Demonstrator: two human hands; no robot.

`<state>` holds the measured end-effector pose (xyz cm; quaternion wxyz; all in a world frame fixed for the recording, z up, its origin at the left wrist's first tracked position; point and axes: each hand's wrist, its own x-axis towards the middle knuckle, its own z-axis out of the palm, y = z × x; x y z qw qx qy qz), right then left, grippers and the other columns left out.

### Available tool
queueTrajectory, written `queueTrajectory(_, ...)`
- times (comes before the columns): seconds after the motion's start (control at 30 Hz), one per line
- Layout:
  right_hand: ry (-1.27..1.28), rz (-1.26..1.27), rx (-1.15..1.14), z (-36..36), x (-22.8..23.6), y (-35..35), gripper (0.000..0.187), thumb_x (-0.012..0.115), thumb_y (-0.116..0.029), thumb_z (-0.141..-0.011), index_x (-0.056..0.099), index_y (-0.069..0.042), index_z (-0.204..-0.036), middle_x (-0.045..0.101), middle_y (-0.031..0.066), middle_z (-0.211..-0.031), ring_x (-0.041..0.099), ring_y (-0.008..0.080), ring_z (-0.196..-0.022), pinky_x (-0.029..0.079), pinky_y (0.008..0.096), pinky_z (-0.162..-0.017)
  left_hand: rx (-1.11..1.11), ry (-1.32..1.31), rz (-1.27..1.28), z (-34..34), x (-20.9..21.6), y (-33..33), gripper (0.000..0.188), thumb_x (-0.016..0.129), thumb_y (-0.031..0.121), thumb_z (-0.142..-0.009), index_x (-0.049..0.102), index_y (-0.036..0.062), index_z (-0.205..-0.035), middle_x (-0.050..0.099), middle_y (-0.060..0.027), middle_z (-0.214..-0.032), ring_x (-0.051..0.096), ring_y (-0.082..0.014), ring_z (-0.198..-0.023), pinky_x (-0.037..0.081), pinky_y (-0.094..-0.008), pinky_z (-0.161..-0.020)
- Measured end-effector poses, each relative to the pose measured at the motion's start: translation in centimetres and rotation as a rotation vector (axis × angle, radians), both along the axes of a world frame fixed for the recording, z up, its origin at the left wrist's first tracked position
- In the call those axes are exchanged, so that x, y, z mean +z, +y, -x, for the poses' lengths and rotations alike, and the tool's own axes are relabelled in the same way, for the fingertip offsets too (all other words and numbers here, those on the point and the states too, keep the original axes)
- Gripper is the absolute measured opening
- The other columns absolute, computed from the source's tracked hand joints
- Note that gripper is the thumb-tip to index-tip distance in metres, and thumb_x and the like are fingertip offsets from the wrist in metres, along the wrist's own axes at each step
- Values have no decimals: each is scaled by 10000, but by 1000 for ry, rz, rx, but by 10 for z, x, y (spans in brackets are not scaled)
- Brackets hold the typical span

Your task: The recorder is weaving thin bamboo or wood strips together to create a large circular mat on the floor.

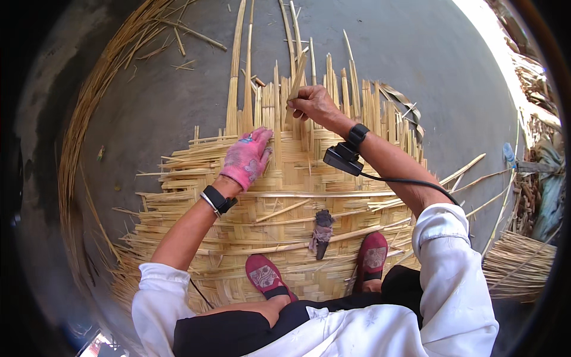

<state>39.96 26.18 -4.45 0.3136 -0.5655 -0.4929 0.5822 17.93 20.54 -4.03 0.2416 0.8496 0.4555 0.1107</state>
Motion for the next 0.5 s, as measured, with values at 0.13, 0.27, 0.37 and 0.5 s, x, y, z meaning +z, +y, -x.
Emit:
queueTrajectory(0.13, 49, 37, 6, 2, -21, -4, 122, 601, -118, -834, 636, -4, -859, 626, 31, -700, 577, 60, -562, 482, 193, -483, 1, 29, 6, -8, -5, 10, 271, 556, 152, -801, 494, 78, -1055, 540, -142, -1001, 556, -330, -901, 472, -395, -742)
queueTrajectory(0.27, 50, 34, 20, 3, -29, -1, 116, 617, -102, -807, 647, 8, -789, 602, 48, -598, 543, 77, -471, 436, 209, -421, 52, 11, 57, -11, -9, 16, 226, 557, 160, -807, 504, 82, -1013, 534, -143, -924, 567, -335, -819, 473, -407, -683)
queueTrajectory(0.37, -65, 52, 91, 10, -33, -6, 110, 626, -103, -788, 661, 1, -784, 593, 54, -566, 519, 96, -466, 417, 244, -434, 71, 5, 48, -11, -12, 14, 223, 558, 158, -810, 508, 85, -1015, 538, -145, -923, 573, -341, -785, 475, -408, -668)
queueTrajectory(0.5, -246, -116, 146, 23, -37, -27, 116, 641, -127, -749, 674, -30, -804, 592, 64, -571, 530, 122, -516, 432, 303, -520, 103, -46, 68, -9, -17, 11, 232, 551, 170, -807, 507, 96, -1023, 534, -142, -954, 566, -318, -860, 479, -395, -722)
